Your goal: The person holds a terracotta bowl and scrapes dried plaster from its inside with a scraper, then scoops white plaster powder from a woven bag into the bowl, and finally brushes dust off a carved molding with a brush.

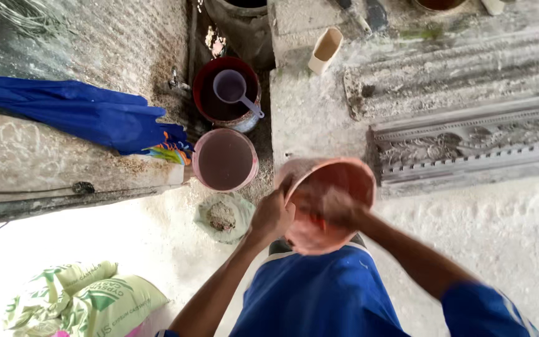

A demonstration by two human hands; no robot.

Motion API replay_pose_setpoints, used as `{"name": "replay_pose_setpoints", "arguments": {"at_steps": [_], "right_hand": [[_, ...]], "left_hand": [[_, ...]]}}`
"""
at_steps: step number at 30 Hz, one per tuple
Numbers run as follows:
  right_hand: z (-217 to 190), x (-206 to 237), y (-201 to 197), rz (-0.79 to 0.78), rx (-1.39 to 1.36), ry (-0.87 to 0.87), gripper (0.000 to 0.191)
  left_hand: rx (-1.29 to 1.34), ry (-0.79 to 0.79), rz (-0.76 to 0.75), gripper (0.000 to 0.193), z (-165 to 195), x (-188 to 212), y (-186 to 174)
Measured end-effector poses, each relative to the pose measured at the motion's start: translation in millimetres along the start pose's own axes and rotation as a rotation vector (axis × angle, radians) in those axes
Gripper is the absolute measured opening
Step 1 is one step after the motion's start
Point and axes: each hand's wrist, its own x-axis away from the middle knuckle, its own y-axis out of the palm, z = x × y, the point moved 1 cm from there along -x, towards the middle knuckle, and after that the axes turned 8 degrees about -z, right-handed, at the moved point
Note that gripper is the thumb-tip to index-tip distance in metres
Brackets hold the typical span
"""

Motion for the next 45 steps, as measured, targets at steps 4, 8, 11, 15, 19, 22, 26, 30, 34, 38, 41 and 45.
{"name": "replay_pose_setpoints", "arguments": {"at_steps": [4,8,11,15,19,22,26,30,34,38,41,45], "right_hand": [[11,-15,8,0.200,-0.013,0.162,0.051],[2,-6,58,0.763,-1.059,0.962,0.028],[12,-17,78,1.077,-1.613,1.057,0.028],[23,-32,70,1.445,-1.780,0.767,0.025],[19,-16,48,0.553,-0.415,0.369,0.019],[21,21,25,0.096,-0.059,0.083,0.019],[38,53,9,0.207,0.005,0.219,0.023],[35,30,39,0.921,-0.359,0.747,0.020],[13,-9,67,1.068,-0.588,0.681,0.017],[17,2,54,0.486,-0.107,0.226,0.038],[35,37,33,0.160,-0.062,0.204,0.038],[45,68,42,0.280,-0.150,0.497,0.040]], "left_hand": [[0.092,-0.080,-0.035,0.062,-11,-1,19],[0.002,0.082,0.171,0.071,-11,-9,46],[-0.209,0.151,0.201,0.042,-12,-31,46],[-0.258,0.037,-0.047,0.071,-26,-68,26],[-0.404,0.169,-0.002,0.060,-24,-84,28],[-0.516,0.146,0.009,0.044,-9,-87,38],[-0.547,0.089,-0.027,0.052,21,-79,37],[-0.448,-0.002,-0.034,0.074,53,-71,21],[-0.426,0.091,-0.035,0.076,71,-65,16],[-0.356,-0.116,-0.127,0.077,61,-58,28],[-0.473,0.147,0.008,0.068,40,-37,54],[-0.381,0.002,0.083,0.079,-2,-8,112]]}}
